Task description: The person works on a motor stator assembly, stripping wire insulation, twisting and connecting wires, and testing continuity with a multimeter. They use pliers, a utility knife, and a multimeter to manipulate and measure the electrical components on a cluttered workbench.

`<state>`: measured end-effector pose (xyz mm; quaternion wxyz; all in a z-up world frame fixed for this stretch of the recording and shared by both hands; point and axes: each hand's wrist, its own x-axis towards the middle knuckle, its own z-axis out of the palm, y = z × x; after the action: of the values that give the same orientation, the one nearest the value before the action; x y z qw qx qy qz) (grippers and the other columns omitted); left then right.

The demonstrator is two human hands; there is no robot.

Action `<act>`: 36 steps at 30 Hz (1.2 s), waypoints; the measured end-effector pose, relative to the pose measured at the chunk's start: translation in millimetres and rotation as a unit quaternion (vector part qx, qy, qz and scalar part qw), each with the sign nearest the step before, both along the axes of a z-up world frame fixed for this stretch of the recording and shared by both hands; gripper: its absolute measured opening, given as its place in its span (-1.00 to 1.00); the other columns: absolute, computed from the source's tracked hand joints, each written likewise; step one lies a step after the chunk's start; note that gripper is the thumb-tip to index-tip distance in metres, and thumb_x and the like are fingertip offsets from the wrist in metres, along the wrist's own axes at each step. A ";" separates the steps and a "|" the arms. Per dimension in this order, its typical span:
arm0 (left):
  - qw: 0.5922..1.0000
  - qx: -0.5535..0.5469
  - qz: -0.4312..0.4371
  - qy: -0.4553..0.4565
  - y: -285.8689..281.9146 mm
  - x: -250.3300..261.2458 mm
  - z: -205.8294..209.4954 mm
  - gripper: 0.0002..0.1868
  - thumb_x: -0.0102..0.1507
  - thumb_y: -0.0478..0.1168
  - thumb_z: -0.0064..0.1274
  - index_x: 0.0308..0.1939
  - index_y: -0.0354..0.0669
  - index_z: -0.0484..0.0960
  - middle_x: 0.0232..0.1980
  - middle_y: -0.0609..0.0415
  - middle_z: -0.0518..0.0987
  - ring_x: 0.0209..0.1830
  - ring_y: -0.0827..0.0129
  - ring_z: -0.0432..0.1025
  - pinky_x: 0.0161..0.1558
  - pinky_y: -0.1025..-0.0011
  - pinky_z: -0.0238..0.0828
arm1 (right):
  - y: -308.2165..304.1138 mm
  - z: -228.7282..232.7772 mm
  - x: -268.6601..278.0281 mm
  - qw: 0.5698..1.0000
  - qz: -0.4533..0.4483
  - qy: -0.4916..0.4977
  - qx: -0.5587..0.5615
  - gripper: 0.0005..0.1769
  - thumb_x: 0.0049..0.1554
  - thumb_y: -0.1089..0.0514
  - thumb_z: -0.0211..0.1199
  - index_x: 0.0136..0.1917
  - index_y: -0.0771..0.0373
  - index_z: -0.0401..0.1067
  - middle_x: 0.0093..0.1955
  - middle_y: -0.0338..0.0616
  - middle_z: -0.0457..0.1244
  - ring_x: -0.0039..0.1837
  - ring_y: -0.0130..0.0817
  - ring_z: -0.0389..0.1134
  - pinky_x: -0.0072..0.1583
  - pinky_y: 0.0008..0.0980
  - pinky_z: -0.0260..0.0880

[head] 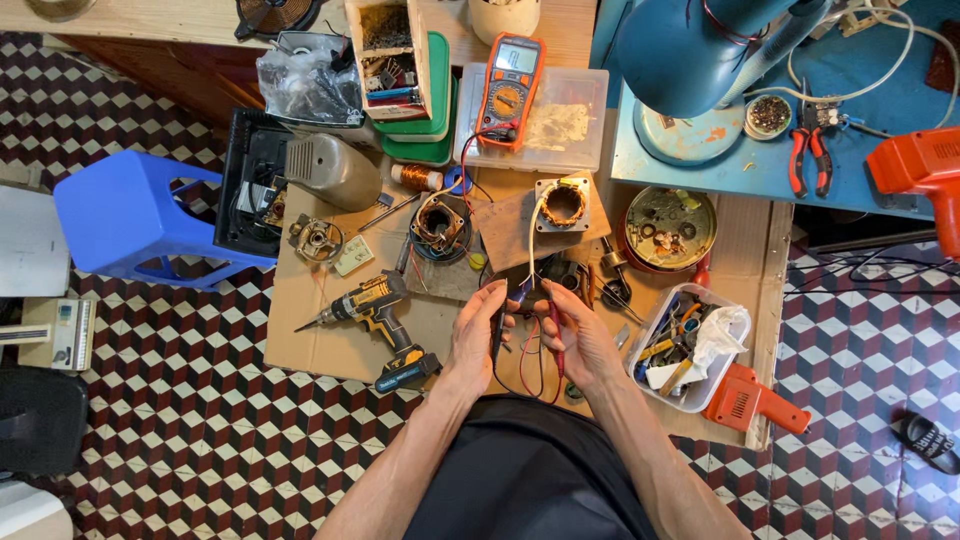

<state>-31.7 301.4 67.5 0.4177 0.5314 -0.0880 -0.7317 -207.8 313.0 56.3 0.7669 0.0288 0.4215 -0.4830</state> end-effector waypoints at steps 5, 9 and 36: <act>1.000 0.000 -0.007 -0.002 -2.3 -0.9 0.6 -0.65 0.32 -0.07 0.08 0.13 -0.12 0.58 -0.25 0.20 0.60 -0.36 0.58 0.39 -0.36 0.57 0.27 | 6.6 9.9 5.2 1.000 -0.005 -0.009 -0.027 -0.43 0.23 0.10 0.23 0.46 0.30 0.26 -0.12 -0.14 0.35 -0.29 -0.51 0.26 -0.35 -0.57 0.19; 1.000 0.001 -0.021 -0.004 -2.2 -0.6 2.1 -0.59 0.32 -0.06 0.09 0.20 -0.12 0.57 -0.24 0.23 0.60 -0.35 0.61 0.39 -0.35 0.59 0.28 | 1.7 13.4 12.0 1.000 -0.009 0.019 -0.019 -0.46 0.25 0.13 0.17 0.46 0.28 0.25 -0.11 -0.09 0.36 -0.27 -0.51 0.27 -0.32 -0.58 0.21; 0.996 -0.063 -0.067 0.006 3.3 0.0 2.4 -0.54 0.35 -0.08 0.09 0.27 -0.23 0.55 -0.16 0.19 0.66 -0.32 0.67 0.41 -0.32 0.65 0.32 | -6.0 19.8 9.8 0.999 -0.016 0.015 -0.045 -0.49 0.30 0.21 0.09 0.49 0.34 0.22 -0.17 -0.14 0.31 -0.29 -0.53 0.25 -0.37 -0.62 0.15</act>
<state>-31.7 304.7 70.0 0.4015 0.4921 -0.1668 -0.7542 -198.0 307.0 76.1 0.7531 -0.0062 0.4099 -0.5145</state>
